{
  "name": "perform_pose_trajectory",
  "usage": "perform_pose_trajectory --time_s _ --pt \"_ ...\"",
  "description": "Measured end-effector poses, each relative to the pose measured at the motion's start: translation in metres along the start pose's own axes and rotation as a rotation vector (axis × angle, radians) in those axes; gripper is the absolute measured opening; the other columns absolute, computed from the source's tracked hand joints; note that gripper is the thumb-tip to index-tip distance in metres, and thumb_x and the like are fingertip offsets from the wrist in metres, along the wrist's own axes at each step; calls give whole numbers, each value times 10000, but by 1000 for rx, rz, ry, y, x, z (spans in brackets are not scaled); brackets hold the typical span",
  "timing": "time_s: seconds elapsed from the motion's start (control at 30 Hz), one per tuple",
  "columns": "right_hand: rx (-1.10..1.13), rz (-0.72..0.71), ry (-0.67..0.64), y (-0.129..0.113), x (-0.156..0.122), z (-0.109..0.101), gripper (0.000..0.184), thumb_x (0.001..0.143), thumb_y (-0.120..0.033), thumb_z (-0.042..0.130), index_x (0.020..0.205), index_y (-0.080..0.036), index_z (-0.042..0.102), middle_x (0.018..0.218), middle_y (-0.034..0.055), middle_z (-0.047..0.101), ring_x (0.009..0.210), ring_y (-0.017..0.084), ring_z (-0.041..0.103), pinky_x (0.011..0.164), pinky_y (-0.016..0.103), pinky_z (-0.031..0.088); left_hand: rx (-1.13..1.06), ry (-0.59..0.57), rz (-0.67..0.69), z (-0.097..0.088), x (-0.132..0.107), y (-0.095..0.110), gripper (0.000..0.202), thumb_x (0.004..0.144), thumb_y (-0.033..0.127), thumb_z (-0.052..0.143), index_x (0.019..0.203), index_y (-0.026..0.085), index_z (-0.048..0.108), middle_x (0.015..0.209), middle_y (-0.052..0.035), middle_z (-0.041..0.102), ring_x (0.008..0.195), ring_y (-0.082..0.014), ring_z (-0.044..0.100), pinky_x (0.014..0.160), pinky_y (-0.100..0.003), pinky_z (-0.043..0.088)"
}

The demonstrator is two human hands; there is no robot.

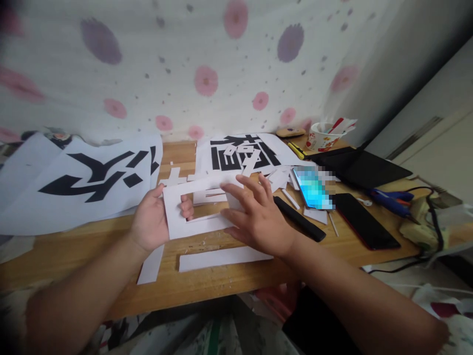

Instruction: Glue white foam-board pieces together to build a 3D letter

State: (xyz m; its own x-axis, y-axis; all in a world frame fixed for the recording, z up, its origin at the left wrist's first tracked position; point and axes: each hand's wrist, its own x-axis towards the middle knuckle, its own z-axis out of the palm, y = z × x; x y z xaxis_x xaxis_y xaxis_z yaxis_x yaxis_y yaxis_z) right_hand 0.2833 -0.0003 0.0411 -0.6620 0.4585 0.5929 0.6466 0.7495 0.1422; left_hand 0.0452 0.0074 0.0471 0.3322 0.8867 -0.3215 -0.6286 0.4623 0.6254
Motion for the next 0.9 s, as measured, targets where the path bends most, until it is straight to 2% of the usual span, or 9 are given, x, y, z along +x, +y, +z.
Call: perform_pose_trajectory --time_s 0.17,0.27,0.37,0.47,0.6,0.67,0.73,0.8,0.9 --pt "-12 -30 23 -1 -1 -2 182 798 -304 625 973 -256 620 1211 78 538 1193 311 398 1039 592 235 -33 53 41 1 1 -1 452 861 496 381 705 133 602 594 -70 571 535 -163 544 536 -296 485" --pt "13 -23 99 1 1 -3 198 805 -255 618 1001 -237 600 1066 79 574 1072 275 471 1017 577 282 -50 108 51 0 3 1 429 877 494 385 781 141 612 631 -79 612 556 -185 580 555 -318 499" --pt "83 36 198 6 2 -4 212 802 -243 625 1007 -207 585 983 89 570 971 257 516 945 527 369 -108 80 89 -3 7 3 418 905 454 358 881 132 623 684 -82 634 568 -184 584 547 -315 494" --pt "239 220 295 13 2 -6 150 860 -257 539 996 -209 579 971 96 579 937 245 548 834 439 435 -118 84 155 -8 10 4 394 911 433 373 825 129 609 642 -54 593 525 -145 542 517 -278 477" --pt "475 624 377 23 -2 -12 189 923 -330 423 910 -237 588 855 60 613 801 210 578 680 345 452 -18 118 126 -12 12 4 476 905 494 340 723 123 577 576 -42 530 488 -127 503 497 -260 469" --pt "569 744 347 27 -3 -15 221 909 -396 445 850 -240 590 769 37 603 696 187 560 597 310 432 14 116 111 -12 12 3 495 903 511 330 717 122 574 568 -43 526 485 -128 504 489 -254 465" --pt "660 788 241 30 -2 -16 250 874 -445 492 801 -230 597 705 23 587 623 168 534 537 285 407 39 113 105 -11 12 2 485 908 500 328 722 125 575 578 -47 542 484 -128 512 480 -249 461" --pt "754 789 82 31 -2 -15 256 835 -460 544 795 -216 607 674 14 580 588 154 524 503 266 391 77 101 82 -9 11 0 476 914 484 327 743 125 588 580 -48 559 473 -129 520 472 -249 458" --pt "871 718 -76 29 0 -8 286 802 -450 579 936 -199 608 777 32 630 621 152 557 496 254 401 138 144 21 -6 10 -4 431 917 459 348 861 133 623 614 -49 611 490 -151 561 487 -272 476"
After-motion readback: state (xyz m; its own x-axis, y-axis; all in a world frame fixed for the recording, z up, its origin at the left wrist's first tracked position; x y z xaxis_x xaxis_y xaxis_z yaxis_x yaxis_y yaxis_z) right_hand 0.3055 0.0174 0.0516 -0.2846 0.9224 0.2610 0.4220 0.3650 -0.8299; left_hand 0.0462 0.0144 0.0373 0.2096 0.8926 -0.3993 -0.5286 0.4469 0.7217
